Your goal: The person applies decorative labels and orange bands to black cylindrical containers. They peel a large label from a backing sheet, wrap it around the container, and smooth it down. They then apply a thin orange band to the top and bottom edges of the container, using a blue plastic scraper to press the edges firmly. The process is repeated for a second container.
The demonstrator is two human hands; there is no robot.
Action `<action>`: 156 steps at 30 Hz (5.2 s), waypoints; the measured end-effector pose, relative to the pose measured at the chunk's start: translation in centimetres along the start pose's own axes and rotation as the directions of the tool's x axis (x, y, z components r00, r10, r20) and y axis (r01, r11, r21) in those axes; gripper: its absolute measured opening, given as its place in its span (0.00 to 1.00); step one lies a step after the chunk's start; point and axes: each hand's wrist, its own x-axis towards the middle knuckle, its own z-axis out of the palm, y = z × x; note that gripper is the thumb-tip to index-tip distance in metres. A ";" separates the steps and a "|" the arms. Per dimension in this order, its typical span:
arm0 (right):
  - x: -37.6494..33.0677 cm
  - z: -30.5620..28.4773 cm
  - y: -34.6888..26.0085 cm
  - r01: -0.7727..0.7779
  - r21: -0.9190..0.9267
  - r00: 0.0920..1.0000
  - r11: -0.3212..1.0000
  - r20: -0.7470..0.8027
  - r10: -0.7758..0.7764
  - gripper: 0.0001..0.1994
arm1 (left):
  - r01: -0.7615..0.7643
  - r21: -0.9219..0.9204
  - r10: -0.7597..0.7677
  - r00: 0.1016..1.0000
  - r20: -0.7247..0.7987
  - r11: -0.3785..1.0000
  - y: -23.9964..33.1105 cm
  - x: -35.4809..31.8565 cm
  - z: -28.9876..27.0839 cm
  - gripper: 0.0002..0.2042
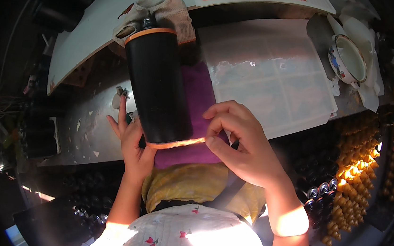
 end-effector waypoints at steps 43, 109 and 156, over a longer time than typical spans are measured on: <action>0.0 3.5 0.0 0.045 0.082 0.971 0.996 -0.239 -0.024 0.13 | -0.016 -0.160 0.011 0.999 -0.034 0.987 2.5 0.2 0.4 0.53; -1.7 7.2 1.6 0.433 -0.581 0.719 0.689 -0.239 -0.653 0.24 | -0.098 -0.198 0.092 0.995 -0.039 0.975 0.8 0.6 0.4 0.47; -0.9 5.2 -0.6 0.091 -0.120 0.926 0.989 -0.354 -0.128 0.30 | -0.106 -0.172 0.106 0.994 -0.006 0.979 1.3 0.7 -0.2 0.42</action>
